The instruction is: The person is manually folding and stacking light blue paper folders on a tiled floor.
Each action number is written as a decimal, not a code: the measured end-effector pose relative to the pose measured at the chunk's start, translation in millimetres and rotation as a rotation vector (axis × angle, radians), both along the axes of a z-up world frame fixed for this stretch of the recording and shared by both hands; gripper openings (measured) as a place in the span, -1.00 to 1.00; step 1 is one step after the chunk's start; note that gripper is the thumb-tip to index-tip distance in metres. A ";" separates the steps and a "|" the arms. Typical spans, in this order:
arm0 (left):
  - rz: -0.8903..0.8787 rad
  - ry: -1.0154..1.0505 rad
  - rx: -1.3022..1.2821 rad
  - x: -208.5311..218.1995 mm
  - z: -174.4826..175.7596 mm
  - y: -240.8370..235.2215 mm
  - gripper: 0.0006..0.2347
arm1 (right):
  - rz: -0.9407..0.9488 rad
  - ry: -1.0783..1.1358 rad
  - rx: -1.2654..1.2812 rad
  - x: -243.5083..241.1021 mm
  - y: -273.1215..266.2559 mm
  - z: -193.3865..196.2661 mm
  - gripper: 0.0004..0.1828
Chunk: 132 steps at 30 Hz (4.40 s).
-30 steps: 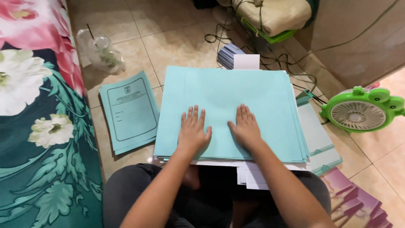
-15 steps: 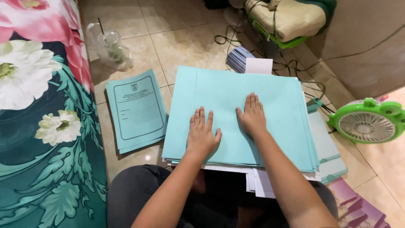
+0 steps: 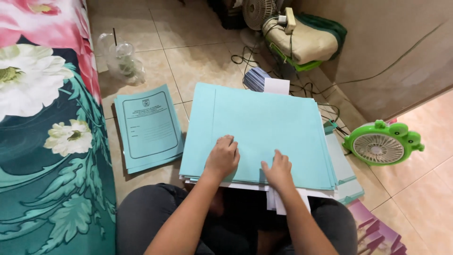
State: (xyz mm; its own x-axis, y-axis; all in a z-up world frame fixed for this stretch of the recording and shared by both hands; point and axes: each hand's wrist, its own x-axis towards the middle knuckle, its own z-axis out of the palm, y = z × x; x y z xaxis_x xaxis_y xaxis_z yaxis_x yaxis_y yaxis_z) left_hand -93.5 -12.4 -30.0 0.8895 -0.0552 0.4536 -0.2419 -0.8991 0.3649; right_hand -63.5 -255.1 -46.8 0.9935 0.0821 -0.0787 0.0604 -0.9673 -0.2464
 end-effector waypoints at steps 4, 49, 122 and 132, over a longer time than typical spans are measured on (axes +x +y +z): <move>0.037 -0.043 -0.034 11.4 -13.0 -0.1 -0.72 | -0.202 0.180 0.263 51.9 -28.6 -6.5 -0.02; 1.174 0.267 -0.948 -0.8 -115.5 286.7 -0.72 | 0.288 0.314 0.538 88.2 375.3 -16.9 -0.46; -0.425 0.371 0.187 13.1 35.9 -138.6 -0.20 | -0.287 -0.177 0.472 2.7 -167.5 24.8 -0.62; -0.391 0.472 0.285 15.2 38.5 -141.1 -0.06 | -0.347 -0.054 0.539 3.8 -169.8 38.0 -0.67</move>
